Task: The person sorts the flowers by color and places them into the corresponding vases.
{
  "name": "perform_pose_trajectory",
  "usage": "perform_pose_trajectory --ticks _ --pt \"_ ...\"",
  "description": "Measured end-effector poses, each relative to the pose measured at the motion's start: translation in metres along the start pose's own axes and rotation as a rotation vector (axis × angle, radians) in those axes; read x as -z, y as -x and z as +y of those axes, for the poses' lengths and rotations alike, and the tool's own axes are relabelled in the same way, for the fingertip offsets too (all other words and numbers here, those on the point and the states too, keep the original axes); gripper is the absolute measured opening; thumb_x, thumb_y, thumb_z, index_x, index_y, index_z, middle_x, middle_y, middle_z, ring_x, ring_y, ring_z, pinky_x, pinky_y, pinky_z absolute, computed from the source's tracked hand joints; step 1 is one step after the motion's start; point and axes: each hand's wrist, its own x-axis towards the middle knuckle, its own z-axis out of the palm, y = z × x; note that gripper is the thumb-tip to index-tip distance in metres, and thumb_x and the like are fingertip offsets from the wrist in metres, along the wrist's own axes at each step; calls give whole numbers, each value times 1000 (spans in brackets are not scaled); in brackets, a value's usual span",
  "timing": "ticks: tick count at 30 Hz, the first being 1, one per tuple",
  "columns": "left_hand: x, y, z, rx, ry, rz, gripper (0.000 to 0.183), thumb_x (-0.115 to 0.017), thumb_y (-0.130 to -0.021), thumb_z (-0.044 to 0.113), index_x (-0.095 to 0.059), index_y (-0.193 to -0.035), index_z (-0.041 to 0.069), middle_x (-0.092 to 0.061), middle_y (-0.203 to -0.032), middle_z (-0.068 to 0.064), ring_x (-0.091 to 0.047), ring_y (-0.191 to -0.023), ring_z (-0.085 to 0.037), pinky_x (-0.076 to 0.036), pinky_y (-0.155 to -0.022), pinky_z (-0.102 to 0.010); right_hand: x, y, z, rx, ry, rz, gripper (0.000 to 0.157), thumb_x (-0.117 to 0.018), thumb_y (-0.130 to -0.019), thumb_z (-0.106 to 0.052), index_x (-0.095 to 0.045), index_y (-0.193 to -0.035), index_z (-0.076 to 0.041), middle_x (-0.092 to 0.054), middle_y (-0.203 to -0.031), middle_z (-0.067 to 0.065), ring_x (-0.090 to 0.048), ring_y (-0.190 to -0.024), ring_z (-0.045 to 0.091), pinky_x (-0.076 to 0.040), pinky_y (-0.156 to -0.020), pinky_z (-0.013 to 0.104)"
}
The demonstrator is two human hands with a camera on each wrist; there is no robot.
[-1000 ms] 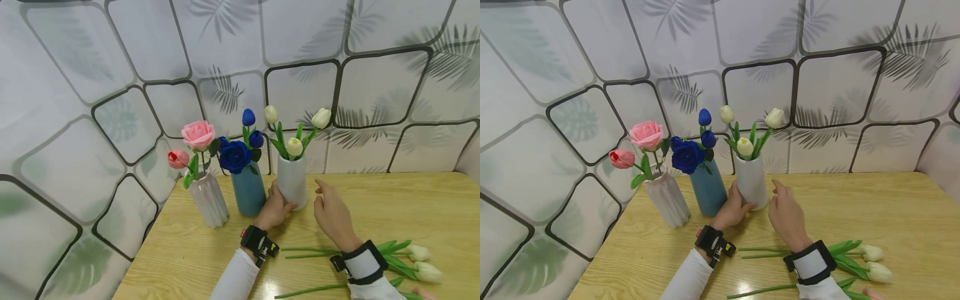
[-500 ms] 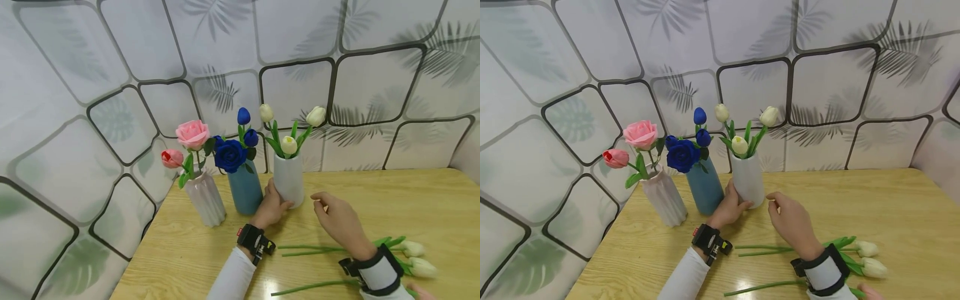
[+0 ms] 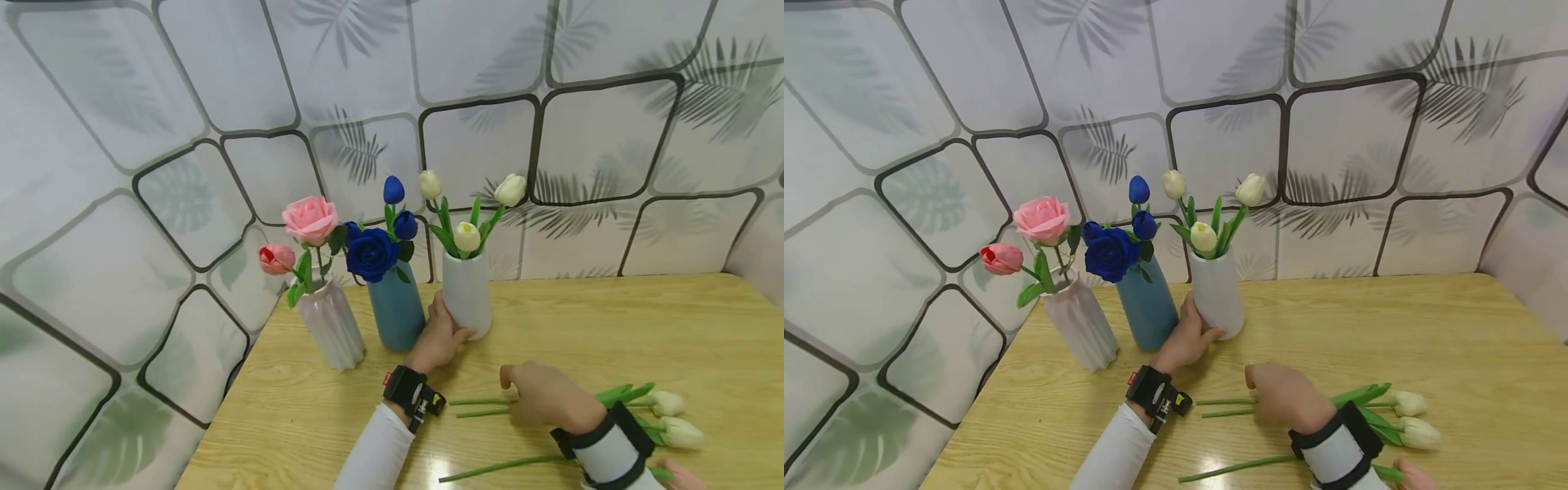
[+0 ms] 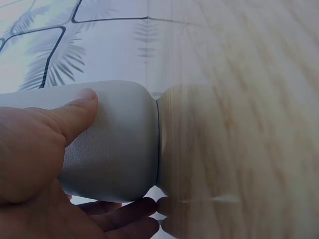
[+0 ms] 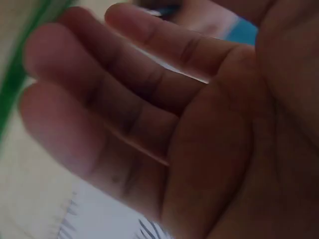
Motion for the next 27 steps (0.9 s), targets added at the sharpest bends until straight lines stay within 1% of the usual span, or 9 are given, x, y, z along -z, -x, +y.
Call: perform_pose_trajectory --ticks 3,6,9,14,16,18,22,24,27 --pt "0 0 -2 2 -4 -1 86 -67 -97 26 -6 -153 3 -32 -141 -28 -45 -131 -41 -41 -107 -50 -12 -4 1 26 45 34 27 -70 -69 10 -61 -82 -12 -56 -75 0 -49 -67 18 -44 -60 37" --pt "-1 -1 -2 12 -10 -5 86 -67 -97 27 -6 -153 3 -32 -141 -27 -45 -131 -40 -41 -106 -49 -19 -5 2 56 74 85 31 -66 -69 15 -57 -73 -14 -52 -71 -2 -47 -65 16 -45 -59 35" --pt "-1 -2 -1 14 -8 -6 86 -67 -97 27 -5 -153 3 -32 -141 -28 -45 -130 -41 -41 -106 -49 -21 -5 3 71 96 122 29 -65 -73 13 -56 -72 -15 -51 -69 -4 -46 -63 15 -44 -57 34" --pt "-1 -2 -1 4 3 0 86 -67 -97 25 -6 -153 3 -31 -142 -28 -45 -131 -40 -41 -107 -49 -19 -3 5 93 109 152 27 -66 -76 7 -53 -71 -16 -50 -67 -6 -45 -61 12 -41 -55 30" --pt "-1 -1 -1 4 8 -3 87 -67 -97 25 -5 -153 3 -31 -143 -27 -44 -132 -40 -41 -107 -49 -16 -1 6 102 100 160 26 -66 -78 4 -53 -73 -17 -51 -68 -6 -47 -61 11 -42 -55 31" --pt "-1 -1 -1 6 9 -6 87 -67 -97 25 -5 -154 3 -30 -143 -27 -44 -132 -40 -41 -107 -49 -13 0 5 104 91 162 22 -67 -83 1 -55 -78 -17 -54 -69 -6 -49 -62 11 -43 -55 31" --pt "-1 -1 0 13 1 -4 87 -67 -97 26 -5 -153 3 -31 -142 -28 -45 -131 -41 -42 -106 -50 -6 4 1 99 35 176 10 -65 -94 -4 -57 -94 -12 -53 -64 -3 -49 -52 12 -40 -48 28" --pt "-1 -1 0 19 4 -1 86 -67 -97 27 -6 -153 3 -32 -141 -28 -45 -130 -41 -42 -105 -50 -4 5 -3 67 -53 191 5 -60 -97 -6 -57 -101 -8 -51 -60 -1 -48 -47 12 -37 -44 26" --pt "-1 -1 0 34 17 2 87 -67 -96 27 -6 -153 5 -32 -142 -27 -45 -130 -41 -42 -105 -50 -2 4 -9 3 -215 258 11 -56 -99 -7 -58 -108 -2 -59 -63 1 -55 -48 13 -39 -43 26"
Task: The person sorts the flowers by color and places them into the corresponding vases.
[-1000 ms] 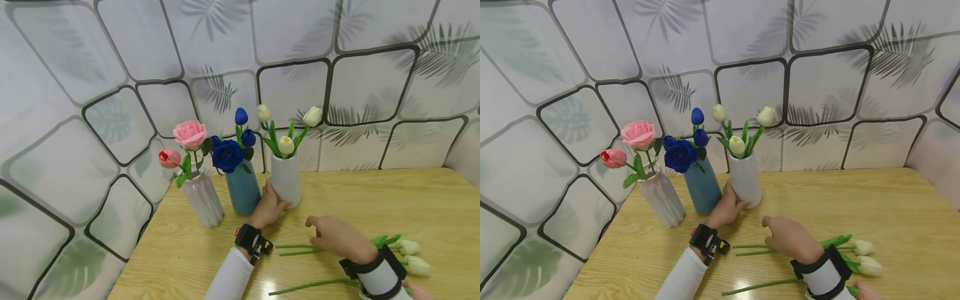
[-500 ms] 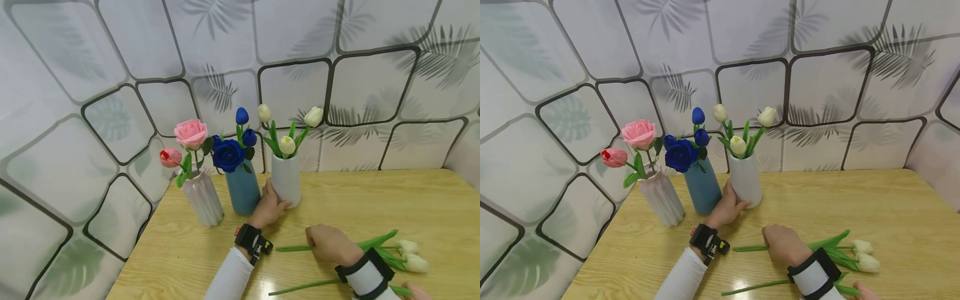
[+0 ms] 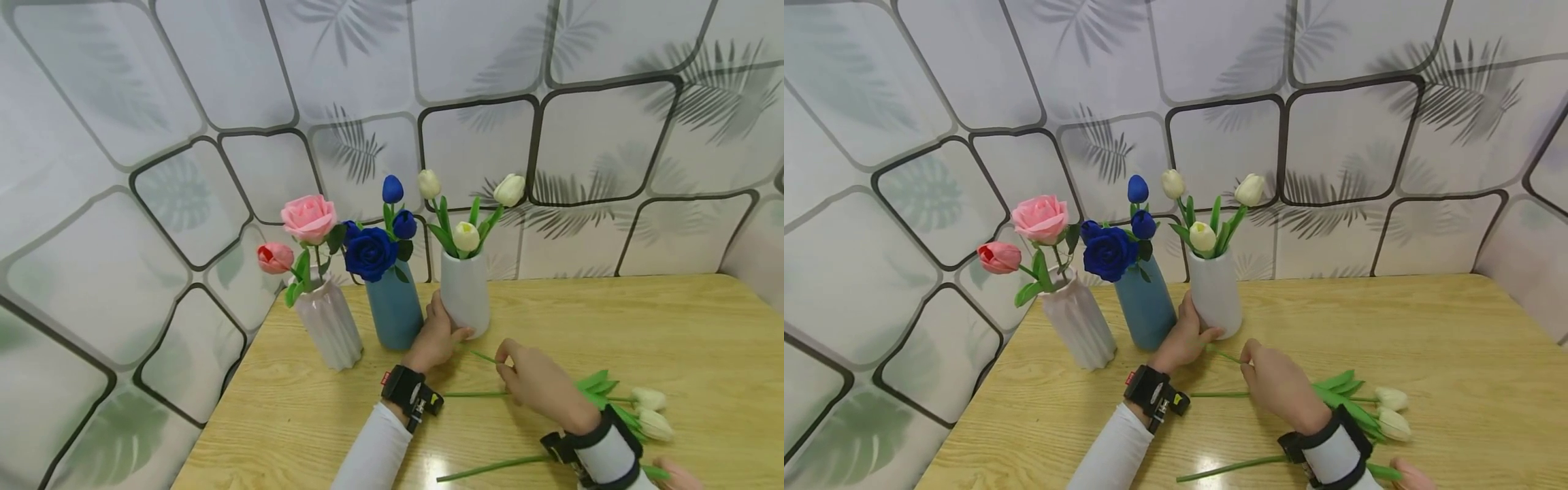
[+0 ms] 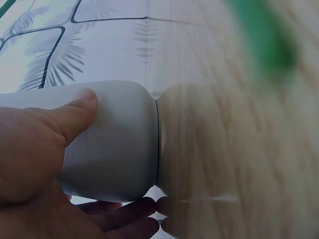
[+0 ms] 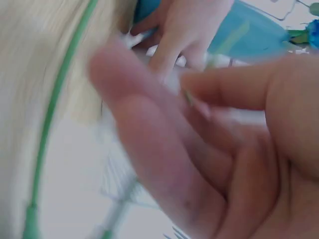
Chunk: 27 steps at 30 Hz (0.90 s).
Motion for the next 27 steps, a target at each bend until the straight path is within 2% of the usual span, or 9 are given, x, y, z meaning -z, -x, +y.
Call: perform_pose_trajectory --ticks 4,6,8,12,14,17,22,24,27 --pt "0 0 0 3 1 11 88 -68 -95 28 -7 -154 5 -31 -142 -27 -46 -129 -41 -42 -104 -50 -6 -4 -9 -107 -359 65 30 -54 -101 -11 -55 -126 5 -72 -95 19 -70 -69 21 -54 -53 33" --pt "0 0 -1 -21 -9 19 87 -69 -95 24 -8 -153 4 -32 -141 -28 -47 -127 -41 -43 -104 -50 -12 -6 -15 -160 -596 101 39 -55 -102 -14 -51 -135 6 -68 -114 26 -73 -81 24 -59 -61 37" --pt "0 1 -1 -45 -22 25 85 -69 -95 21 -8 -153 3 -34 -140 -28 -49 -125 -40 -45 -102 -49 -19 -7 -22 -215 -819 174 43 -54 -103 -16 -47 -140 4 -64 -125 25 -73 -87 23 -60 -68 37" --pt "1 2 0 -79 -38 25 84 -68 -95 16 -9 -153 2 -34 -139 -28 -50 -124 -39 -45 -102 -49 -34 -6 -37 -307 -1191 388 42 -53 -104 -21 -45 -140 1 -69 -116 10 -73 -83 13 -59 -72 29" --pt "2 3 1 -71 -45 22 84 -68 -96 17 -8 -153 3 -34 -140 -27 -50 -124 -39 -45 -102 -49 -38 -4 -41 -350 -1341 458 40 -53 -104 -25 -45 -136 -3 -69 -107 0 -71 -81 10 -58 -73 24" --pt "2 3 2 -53 -26 26 84 -68 -96 19 -9 -153 3 -34 -140 -27 -49 -125 -40 -44 -103 -50 -43 0 -45 -406 -1500 477 32 -53 -103 -30 -44 -125 -9 -65 -99 -6 -68 -78 6 -56 -73 19" --pt "2 3 2 -25 7 18 85 -67 -96 25 -8 -153 5 -33 -141 -27 -46 -129 -41 -41 -105 -51 -47 1 -43 -481 -1714 432 15 -54 -103 -23 -50 -110 -10 -65 -85 -6 -64 -73 3 -54 -73 15" --pt "2 3 2 -36 12 17 84 -67 -96 24 -9 -153 4 -34 -140 -28 -46 -129 -42 -41 -105 -51 -49 0 -40 -500 -1772 423 16 -49 -105 -23 -48 -113 -9 -65 -83 -5 -64 -72 3 -54 -73 15" --pt "2 3 0 -51 12 19 84 -68 -96 24 -9 -152 3 -35 -138 -28 -47 -127 -42 -42 -104 -51 -49 -1 -37 -509 -1800 418 36 -40 -108 -27 -34 -136 -7 -65 -84 -5 -64 -73 2 -53 -75 14"
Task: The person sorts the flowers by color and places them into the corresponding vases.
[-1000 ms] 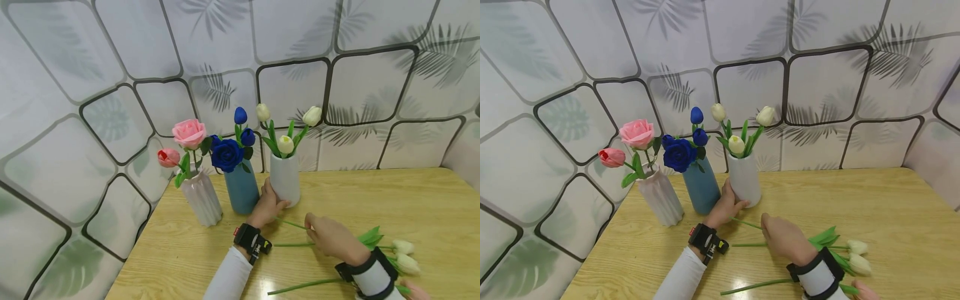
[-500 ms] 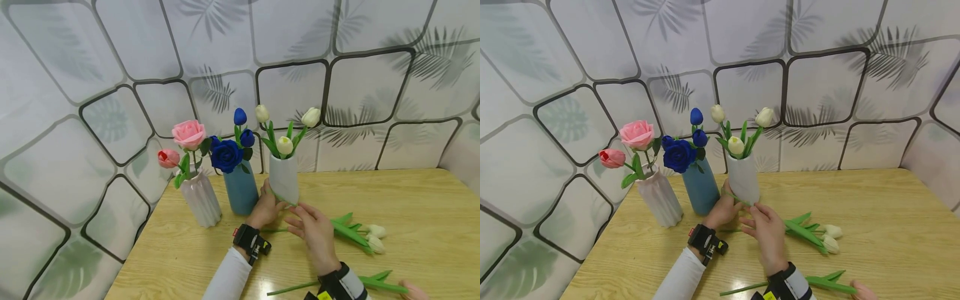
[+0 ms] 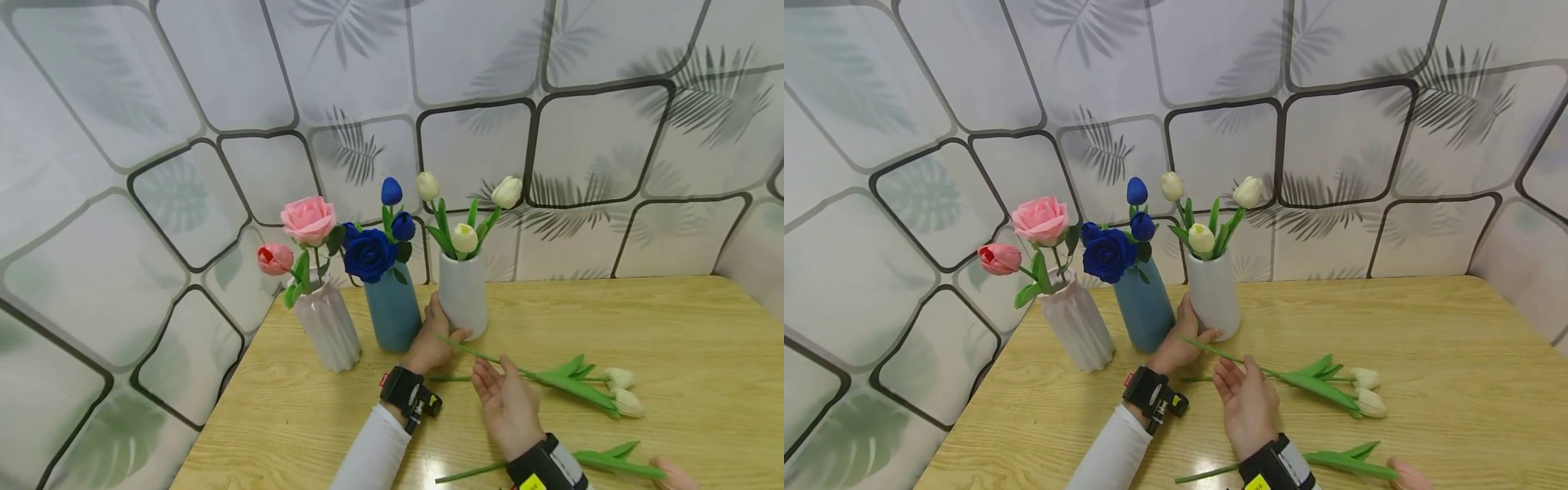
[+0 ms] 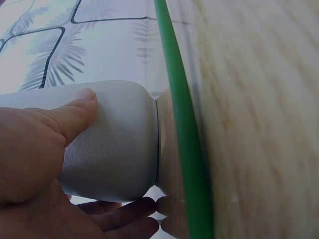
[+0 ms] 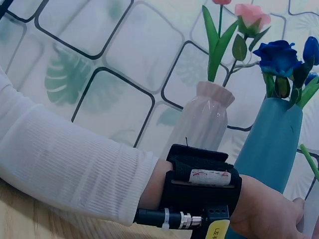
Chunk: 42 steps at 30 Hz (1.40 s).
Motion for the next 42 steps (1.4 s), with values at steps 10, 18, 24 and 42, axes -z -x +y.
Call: perform_pose_trajectory --ticks 10,18,24,42 --pt "-3 -1 0 18 -33 21 86 -69 -95 23 -9 -152 3 -35 -138 -29 -47 -127 -43 -43 -103 -51 -4 4 -2 72 -5 -46 15 -42 -107 -23 -42 -113 -8 -69 -83 -2 -66 -71 4 -54 -72 15" --pt "-3 -1 1 16 -66 33 86 -70 -94 25 -10 -151 3 -37 -137 -29 -51 -125 -43 -46 -102 -50 -15 13 -7 284 21 -35 18 -60 -99 -20 -57 -110 -6 -70 -95 -1 -69 -68 9 -57 -66 21" --pt "-4 -2 -2 19 -89 18 85 -69 -95 24 -9 -152 3 -36 -137 -28 -53 -121 -42 -48 -99 -48 -14 10 -4 669 128 -111 21 -63 -97 -9 -64 -114 3 -73 -102 9 -70 -61 13 -58 -60 26" --pt "-2 -1 0 31 -45 -20 87 -67 -97 25 -4 -154 2 -32 -141 -30 -48 -128 -43 -43 -104 -50 -7 2 -29 1509 842 -357 28 -43 -102 8 -56 -126 13 -61 -132 -1 -63 -78 -4 -51 -72 10"
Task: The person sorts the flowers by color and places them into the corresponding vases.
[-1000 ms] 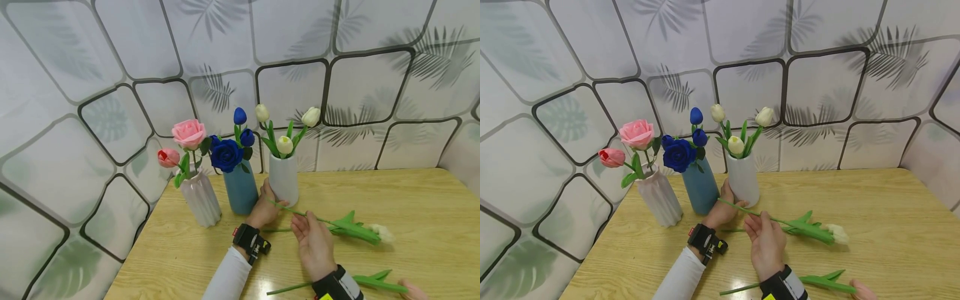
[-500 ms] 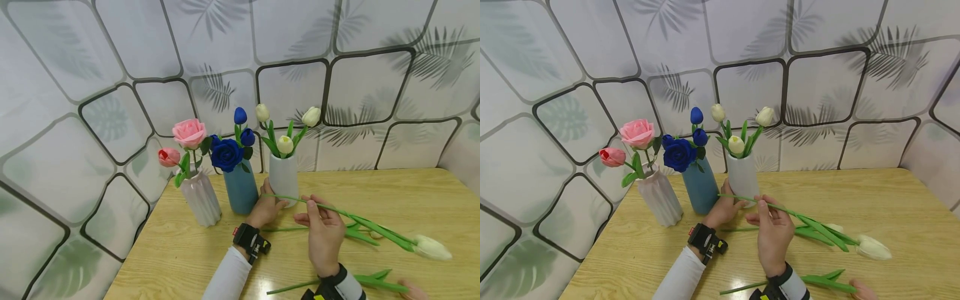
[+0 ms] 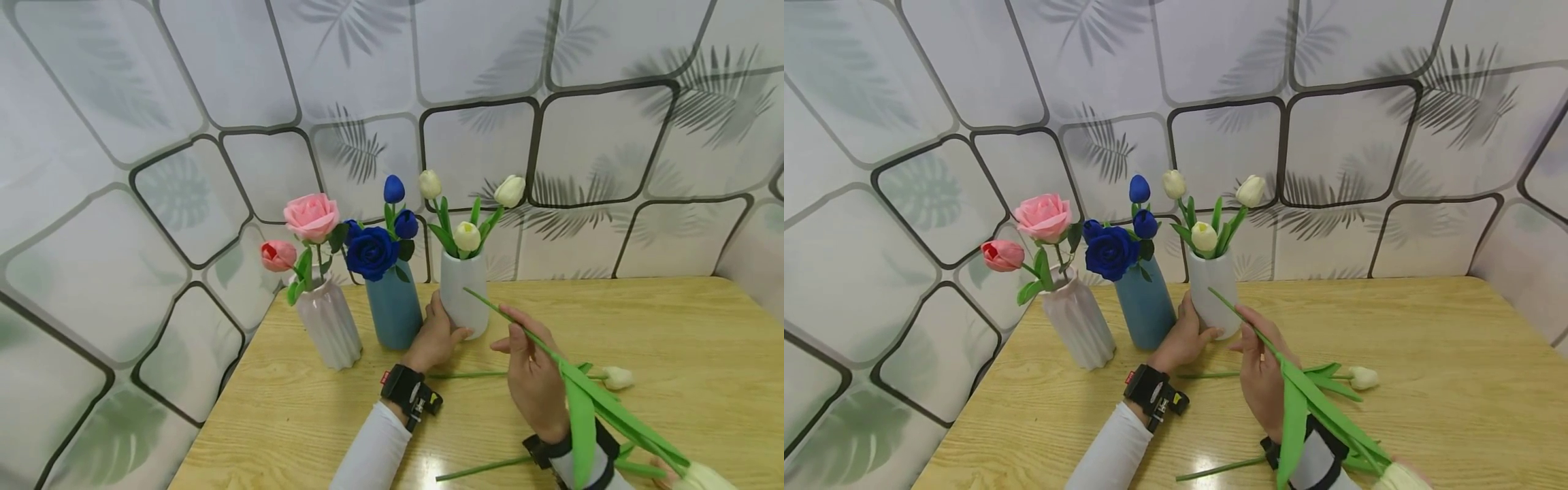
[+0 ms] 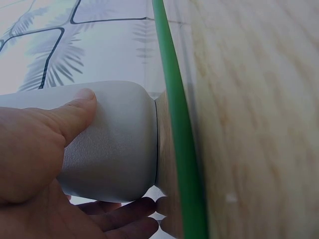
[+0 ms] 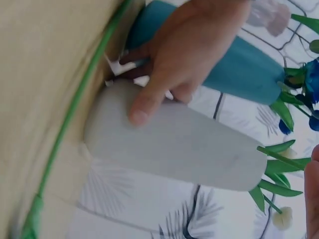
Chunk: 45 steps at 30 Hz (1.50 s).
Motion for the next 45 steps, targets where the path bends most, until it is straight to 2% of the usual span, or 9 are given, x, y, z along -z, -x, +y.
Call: perform_pose_trajectory --ticks 6,13,18,22,29,35,39,43,45 --pt "1 -3 -3 7 17 -10 89 -66 -97 27 -3 -155 1 -29 -145 -29 -45 -131 -42 -42 -106 -50 -5 -27 -2 5 36 40 29 -42 -105 0 -58 -128 9 -64 -110 17 -63 -79 -6 -51 -73 10" --pt "-1 -4 -5 16 -5 -2 89 -66 -97 26 -4 -155 1 -31 -145 -29 -46 -130 -41 -43 -105 -49 -17 -57 7 -19 75 29 28 -47 -103 2 -60 -127 7 -64 -119 22 -60 -75 -7 -51 -72 10" --pt "-3 -4 -8 -17 -40 15 89 -68 -96 25 -5 -153 -1 -33 -142 -29 -49 -127 -42 -45 -103 -48 -21 -65 18 -83 120 -89 25 -49 -103 1 -62 -124 6 -64 -94 19 -62 -64 8 -48 -61 10" --pt "0 -4 -7 -39 -42 21 89 -68 -96 25 -5 -153 -3 -33 -141 -31 -50 -126 -44 -46 -101 -50 -23 -72 25 -30 147 -173 23 -49 -102 3 -61 -121 8 -60 -75 16 -61 -56 22 -47 -56 11" --pt "1 -3 -8 -3 -28 -2 88 -66 -97 27 -4 -154 0 -33 -142 -29 -48 -128 -42 -44 -103 -50 -31 -85 35 13 373 -260 17 -52 -102 -1 -62 -113 8 -68 -95 21 -67 -67 27 -53 -56 34" --pt "0 -4 -10 12 -19 -1 88 -66 -97 28 -4 -154 3 -33 -141 -27 -48 -128 -41 -43 -104 -50 -38 -95 40 -76 485 -324 17 -51 -104 -9 -60 -104 6 -63 -82 22 -63 -64 36 -49 -53 49" --pt "0 -4 -9 4 -27 -1 88 -66 -96 28 -4 -154 3 -33 -142 -27 -48 -129 -40 -43 -105 -49 -43 -102 40 -137 543 -364 29 -44 -107 -15 -58 -91 4 -58 -78 23 -60 -67 42 -47 -55 53" --pt "0 -4 -7 2 -31 -1 89 -66 -96 29 -4 -154 4 -33 -142 -26 -48 -129 -38 -43 -105 -47 -47 -111 36 -175 602 -411 39 -32 -109 -20 -57 -93 6 -57 -86 28 -61 -71 46 -49 -54 56" --pt "0 -5 -6 -2 -36 4 88 -67 -96 28 -5 -154 5 -35 -141 -25 -49 -128 -38 -44 -105 -47 -47 -116 33 -209 613 -440 43 -26 -109 -21 -57 -101 6 -58 -91 30 -62 -72 47 -50 -53 57"
